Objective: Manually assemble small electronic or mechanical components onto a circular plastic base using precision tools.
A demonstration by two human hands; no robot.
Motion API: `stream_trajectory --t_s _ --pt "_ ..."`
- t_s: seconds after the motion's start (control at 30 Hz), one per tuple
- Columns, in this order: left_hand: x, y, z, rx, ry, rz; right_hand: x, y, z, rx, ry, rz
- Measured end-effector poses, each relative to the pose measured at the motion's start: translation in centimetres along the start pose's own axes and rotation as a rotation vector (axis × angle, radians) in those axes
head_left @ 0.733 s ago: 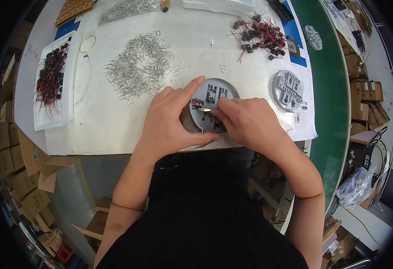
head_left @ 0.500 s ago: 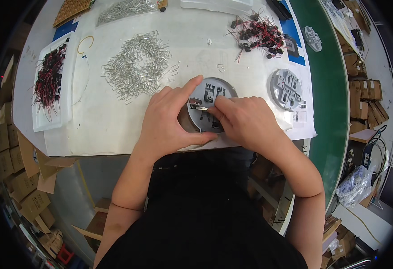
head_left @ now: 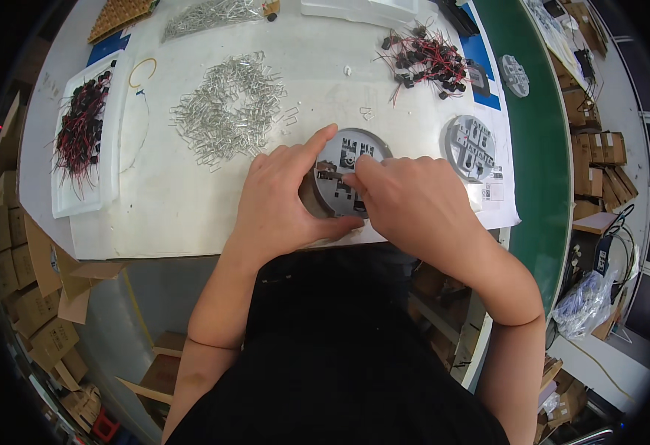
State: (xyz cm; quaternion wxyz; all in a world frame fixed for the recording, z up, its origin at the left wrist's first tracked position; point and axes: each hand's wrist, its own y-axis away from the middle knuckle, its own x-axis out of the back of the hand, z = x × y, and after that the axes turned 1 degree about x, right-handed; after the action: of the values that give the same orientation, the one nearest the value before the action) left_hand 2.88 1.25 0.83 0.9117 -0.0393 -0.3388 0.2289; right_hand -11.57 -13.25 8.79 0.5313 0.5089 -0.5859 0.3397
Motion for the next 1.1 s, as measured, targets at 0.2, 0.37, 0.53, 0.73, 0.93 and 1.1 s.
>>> stream_trajectory --t_s 0.2,0.37,0.53,0.73,0.93,1.1 --pt "0.3 0.0 0.4 0.036 0.003 -0.028 -0.8 -0.1 -0.6 0.022 0.024 0.047" --pt "0.2 0.1 0.3 0.014 -0.013 -0.025 -0.6 0.0 -0.9 0.025 0.078 0.013" --pt "0.5 0.0 0.2 0.011 -0.022 -0.039 -0.4 0.0 -0.7 0.007 0.157 -0.046" --pt "1.3 0.1 0.3 0.040 0.028 -0.085 -0.6 1.5 2.7 -0.037 -0.356 0.062" --pt "0.9 0.9 -1.5 0.295 0.394 -0.027 -5.9 4.8 -0.1 0.038 -0.267 0.328" --pt "-0.5 -0.3 1.6 0.104 0.609 0.207 -4.2 5.4 2.2 -0.111 -0.148 0.666"
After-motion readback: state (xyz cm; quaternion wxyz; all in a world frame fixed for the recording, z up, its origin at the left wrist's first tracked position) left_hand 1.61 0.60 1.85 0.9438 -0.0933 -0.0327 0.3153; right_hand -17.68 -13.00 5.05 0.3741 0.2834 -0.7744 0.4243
